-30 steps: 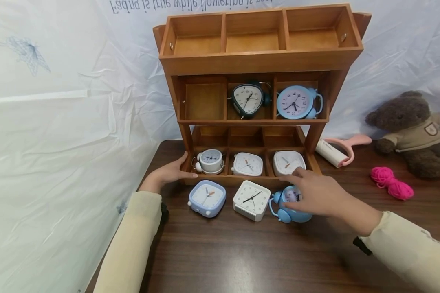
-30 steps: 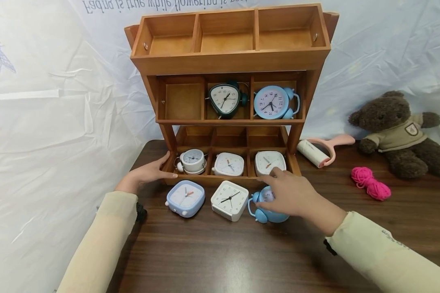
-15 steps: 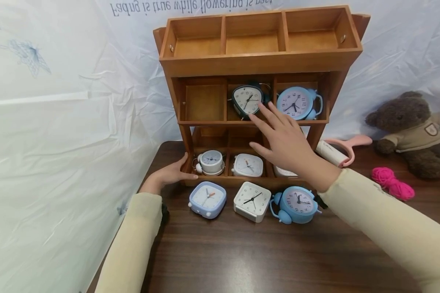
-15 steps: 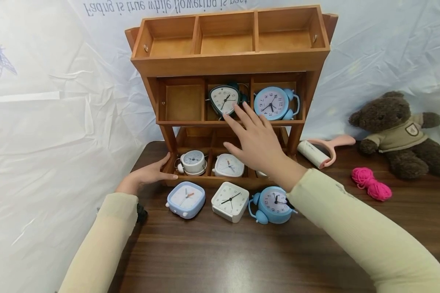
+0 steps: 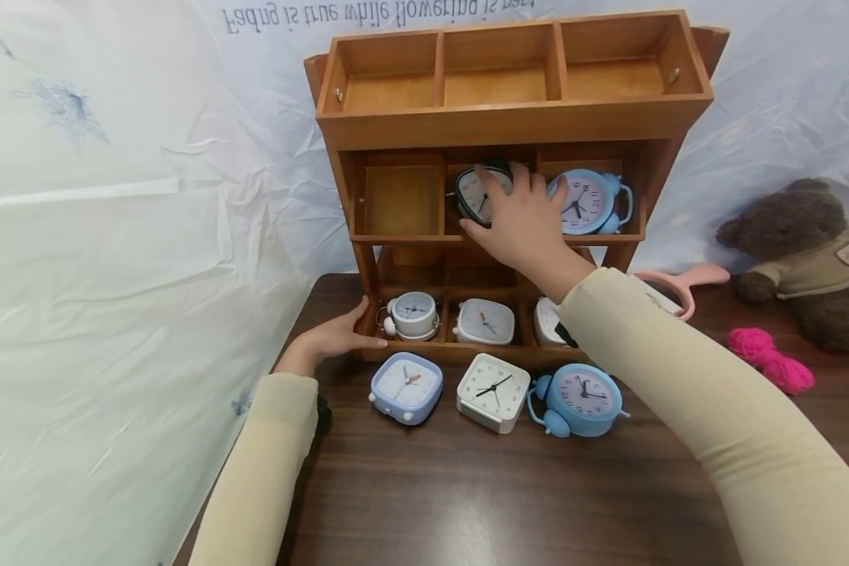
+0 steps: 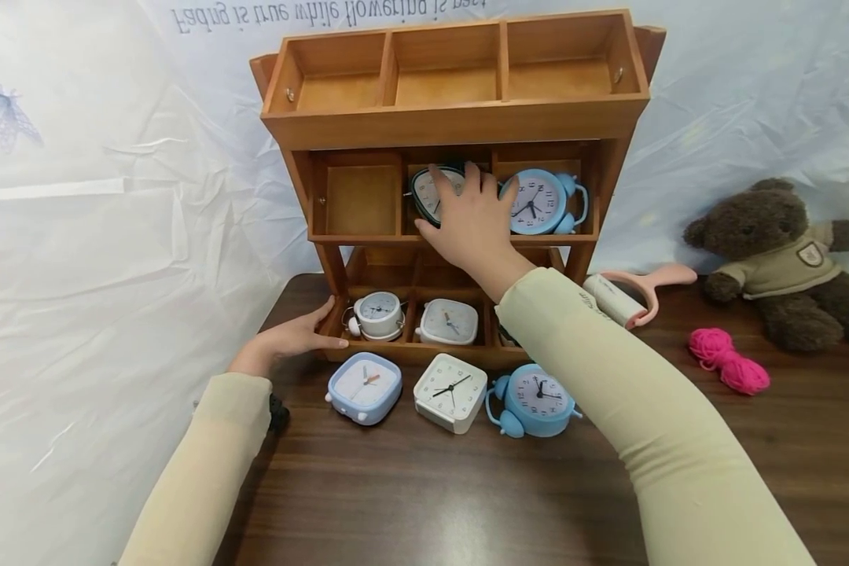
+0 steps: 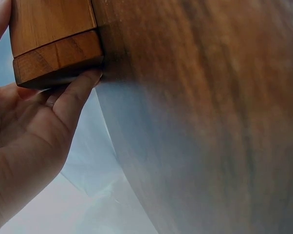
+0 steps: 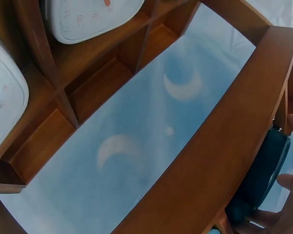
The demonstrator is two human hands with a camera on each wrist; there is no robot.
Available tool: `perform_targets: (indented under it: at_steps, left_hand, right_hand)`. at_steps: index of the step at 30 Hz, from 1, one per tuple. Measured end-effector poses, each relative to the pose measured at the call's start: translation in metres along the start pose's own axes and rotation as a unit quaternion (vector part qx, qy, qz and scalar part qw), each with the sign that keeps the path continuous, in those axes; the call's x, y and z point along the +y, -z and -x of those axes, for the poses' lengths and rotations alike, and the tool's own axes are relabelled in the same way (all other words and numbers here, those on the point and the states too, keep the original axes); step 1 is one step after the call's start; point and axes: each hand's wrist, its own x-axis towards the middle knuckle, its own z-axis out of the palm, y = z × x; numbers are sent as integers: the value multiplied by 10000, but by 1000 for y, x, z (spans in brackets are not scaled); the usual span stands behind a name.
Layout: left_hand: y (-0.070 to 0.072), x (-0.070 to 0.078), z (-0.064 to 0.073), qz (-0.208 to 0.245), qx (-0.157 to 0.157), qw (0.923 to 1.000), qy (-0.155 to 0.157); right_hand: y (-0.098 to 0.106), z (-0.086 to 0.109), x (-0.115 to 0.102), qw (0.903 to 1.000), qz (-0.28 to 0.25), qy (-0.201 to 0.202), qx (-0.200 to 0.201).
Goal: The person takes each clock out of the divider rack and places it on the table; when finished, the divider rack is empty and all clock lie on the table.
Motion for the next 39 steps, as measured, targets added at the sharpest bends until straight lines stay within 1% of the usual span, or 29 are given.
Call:
perform_targets:
  at_steps: [2,8,13,28,34,39]
  left_hand:
    - [-1,0,0,-8,-3,10000,-23]
    - [-1,0,0,-20,-9,10000,31]
    - [-1,1,-1,45,1,10000,55]
    - [-1,-3,-2,45,-2,10000,32]
    - [-1,-2,0,83,1,10000,-3]
    - [-1,-2,-1,112,17,9999,31]
  right_hand:
    - [-1,-4,0,9999,102,-85,34]
    - [-3,-10,1,9991,371,-92,173]
    - [-3,-12,2,9984,446,-250,230]
    - [-2,-13,5,9993,283,-133,214]
    - [-1,-13,6,9993,197,-125,303]
    - [4,-13,4,9991,218,-87,358]
